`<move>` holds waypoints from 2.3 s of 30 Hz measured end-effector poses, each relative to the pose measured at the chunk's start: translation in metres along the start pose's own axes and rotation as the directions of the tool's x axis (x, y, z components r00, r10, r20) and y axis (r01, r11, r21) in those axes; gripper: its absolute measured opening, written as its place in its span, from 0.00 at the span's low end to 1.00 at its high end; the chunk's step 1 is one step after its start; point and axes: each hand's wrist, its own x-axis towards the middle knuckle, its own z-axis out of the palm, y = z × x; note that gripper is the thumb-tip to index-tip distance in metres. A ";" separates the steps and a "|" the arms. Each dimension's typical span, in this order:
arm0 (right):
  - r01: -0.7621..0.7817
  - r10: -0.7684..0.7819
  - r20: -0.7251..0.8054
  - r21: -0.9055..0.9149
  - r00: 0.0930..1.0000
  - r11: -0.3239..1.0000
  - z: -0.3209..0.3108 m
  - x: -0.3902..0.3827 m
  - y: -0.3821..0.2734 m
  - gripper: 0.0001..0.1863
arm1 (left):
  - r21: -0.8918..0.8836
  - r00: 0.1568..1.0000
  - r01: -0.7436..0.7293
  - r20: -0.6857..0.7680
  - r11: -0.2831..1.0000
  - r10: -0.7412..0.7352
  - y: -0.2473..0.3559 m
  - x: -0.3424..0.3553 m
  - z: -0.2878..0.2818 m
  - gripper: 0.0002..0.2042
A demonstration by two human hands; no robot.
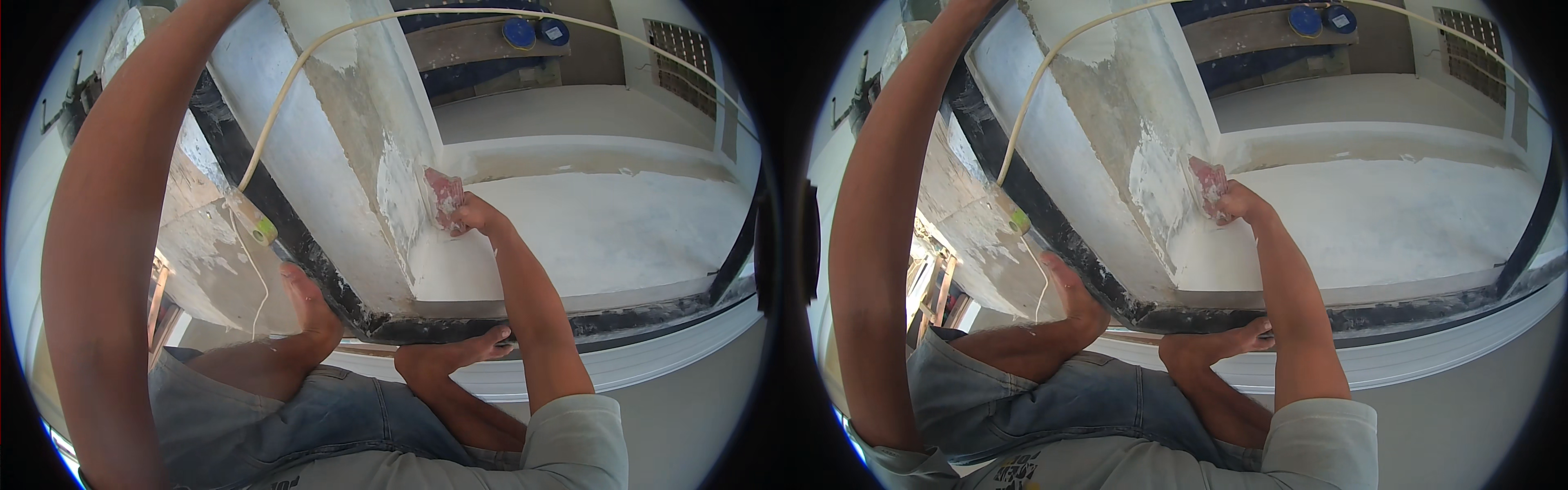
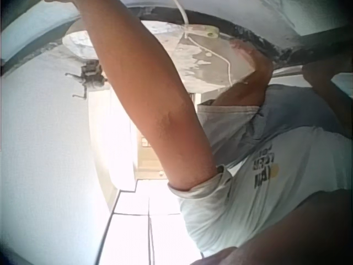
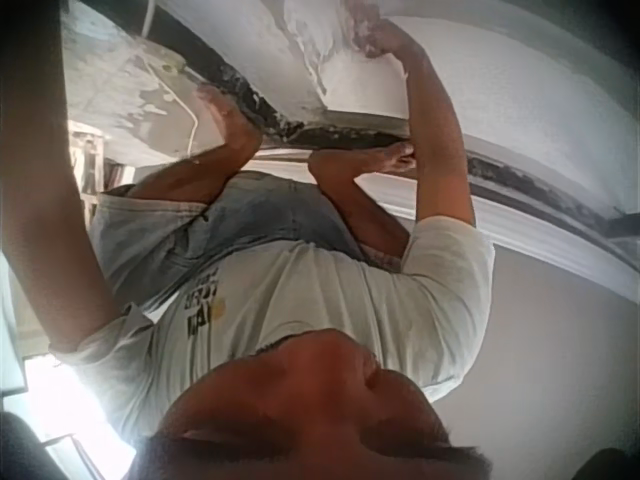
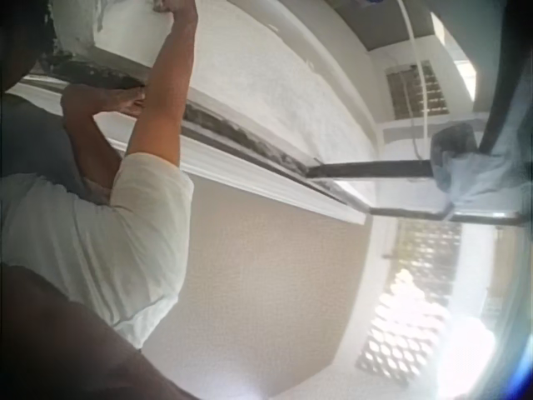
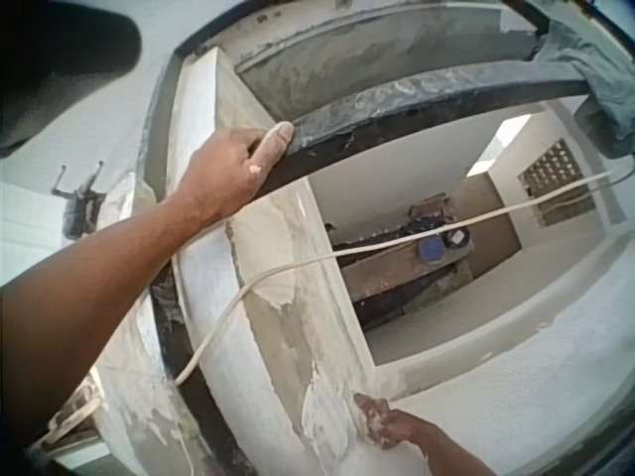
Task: The person applies white putty to a wall corner using a spatula and smooths the surface with a red sanding block.
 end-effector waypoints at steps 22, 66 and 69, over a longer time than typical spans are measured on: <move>0.079 -0.083 0.073 0.057 0.994 0.995 0.066 -0.122 -0.028 0.27 | 0.059 0.997 0.047 0.055 0.997 -0.051 0.002 0.000 -0.005 0.37; 0.154 -0.261 -0.258 -0.371 0.930 0.916 0.114 -0.200 -0.052 0.12 | 0.042 0.993 0.042 0.108 0.998 -0.047 0.010 -0.030 -0.014 0.37; 0.090 -0.202 -0.227 -0.424 0.953 0.901 0.096 -0.164 -0.032 0.12 | 0.031 0.994 0.041 0.103 0.999 -0.044 0.011 -0.032 -0.012 0.37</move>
